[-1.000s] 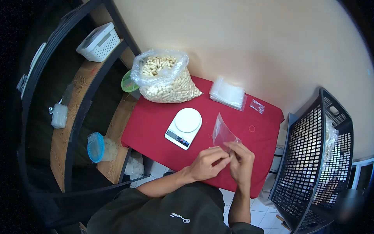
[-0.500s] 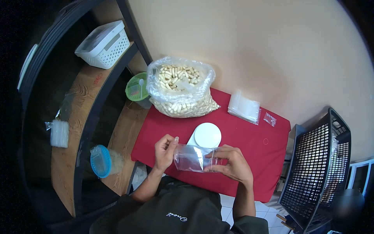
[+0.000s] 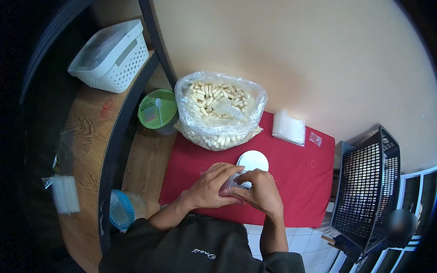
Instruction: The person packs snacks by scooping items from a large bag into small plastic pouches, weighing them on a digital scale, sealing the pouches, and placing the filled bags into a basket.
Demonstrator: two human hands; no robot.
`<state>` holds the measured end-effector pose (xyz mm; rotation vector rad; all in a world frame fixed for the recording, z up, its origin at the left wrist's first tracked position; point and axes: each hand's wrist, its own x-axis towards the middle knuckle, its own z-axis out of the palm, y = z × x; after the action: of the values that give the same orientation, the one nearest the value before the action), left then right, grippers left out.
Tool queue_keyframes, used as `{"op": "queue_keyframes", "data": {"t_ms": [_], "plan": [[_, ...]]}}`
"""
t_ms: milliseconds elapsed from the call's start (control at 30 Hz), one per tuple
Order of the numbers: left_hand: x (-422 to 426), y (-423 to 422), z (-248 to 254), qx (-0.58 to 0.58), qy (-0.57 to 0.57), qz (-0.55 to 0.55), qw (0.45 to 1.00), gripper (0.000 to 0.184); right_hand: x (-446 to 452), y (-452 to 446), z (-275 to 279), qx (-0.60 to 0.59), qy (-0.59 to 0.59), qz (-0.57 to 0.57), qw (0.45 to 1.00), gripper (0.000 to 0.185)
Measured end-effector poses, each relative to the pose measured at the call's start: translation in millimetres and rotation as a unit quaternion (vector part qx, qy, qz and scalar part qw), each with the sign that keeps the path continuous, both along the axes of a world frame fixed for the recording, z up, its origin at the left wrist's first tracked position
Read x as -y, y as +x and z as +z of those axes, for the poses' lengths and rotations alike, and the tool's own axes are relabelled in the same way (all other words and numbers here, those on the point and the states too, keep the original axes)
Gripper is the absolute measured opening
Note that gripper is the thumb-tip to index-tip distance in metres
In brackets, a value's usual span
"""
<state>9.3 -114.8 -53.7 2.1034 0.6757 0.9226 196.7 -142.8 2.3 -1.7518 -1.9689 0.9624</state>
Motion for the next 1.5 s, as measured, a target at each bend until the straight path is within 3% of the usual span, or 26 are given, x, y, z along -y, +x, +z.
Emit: {"op": "queue_keyframes", "data": {"t_ms": [233,300,400,433,533,600,667,700,767,867,1100,1233,1333,1500], "plan": [[0,-14,-26,0.067,-0.033,-0.005,0.997,0.075,-1,-18,6,0.01,-0.034,0.019,0.999,0.033],[-1,-21,-33,0.094,-0.038,0.001,0.995,0.075,-6,-21,13,-0.038,-0.023,0.039,0.998,0.028],[-2,-36,-39,0.146,-0.153,0.051,0.976,0.084,-31,-20,33,-0.024,0.127,0.01,0.992,0.016],[-5,-42,-41,0.147,-0.151,0.051,0.976,0.084,-43,-24,43,0.008,0.155,-0.02,0.988,0.012],[-14,-56,-46,0.165,-0.148,0.086,0.971,0.082,-91,-32,48,0.144,0.261,-0.022,0.954,0.021],[-19,-63,-46,0.183,-0.149,0.101,0.966,0.079,-131,-30,20,0.163,0.301,0.024,0.939,0.015],[-24,-68,-50,0.228,-0.167,0.123,0.951,0.074,-159,-36,0,0.279,0.252,0.027,0.926,0.021],[-26,-69,-53,0.227,-0.164,0.123,0.952,0.074,-171,-38,-11,0.279,0.255,0.026,0.926,0.021],[-32,-73,-59,0.303,-0.198,0.13,0.923,0.072,-190,-41,-31,0.355,0.137,0.021,0.925,0.022],[-40,-78,-62,0.351,-0.235,0.116,0.899,0.07,-205,-38,-43,0.361,0.121,0.025,0.924,0.017],[-60,-78,-82,0.418,-0.233,0.138,0.867,0.066,-212,-33,-2,0.428,0.252,0.035,0.867,0.013],[-64,-74,-84,0.436,-0.282,0.112,0.847,0.07,-218,-36,4,0.469,0.257,0.05,0.843,0.012],[-65,-70,-91,0.41,-0.255,0.114,0.869,0.069,-223,-46,-15,0.474,0.168,0.074,0.861,0.014],[-66,-71,-90,0.412,-0.264,0.1,0.866,0.07,-233,-50,-65,0.413,0.195,0.035,0.889,0.026]]}}
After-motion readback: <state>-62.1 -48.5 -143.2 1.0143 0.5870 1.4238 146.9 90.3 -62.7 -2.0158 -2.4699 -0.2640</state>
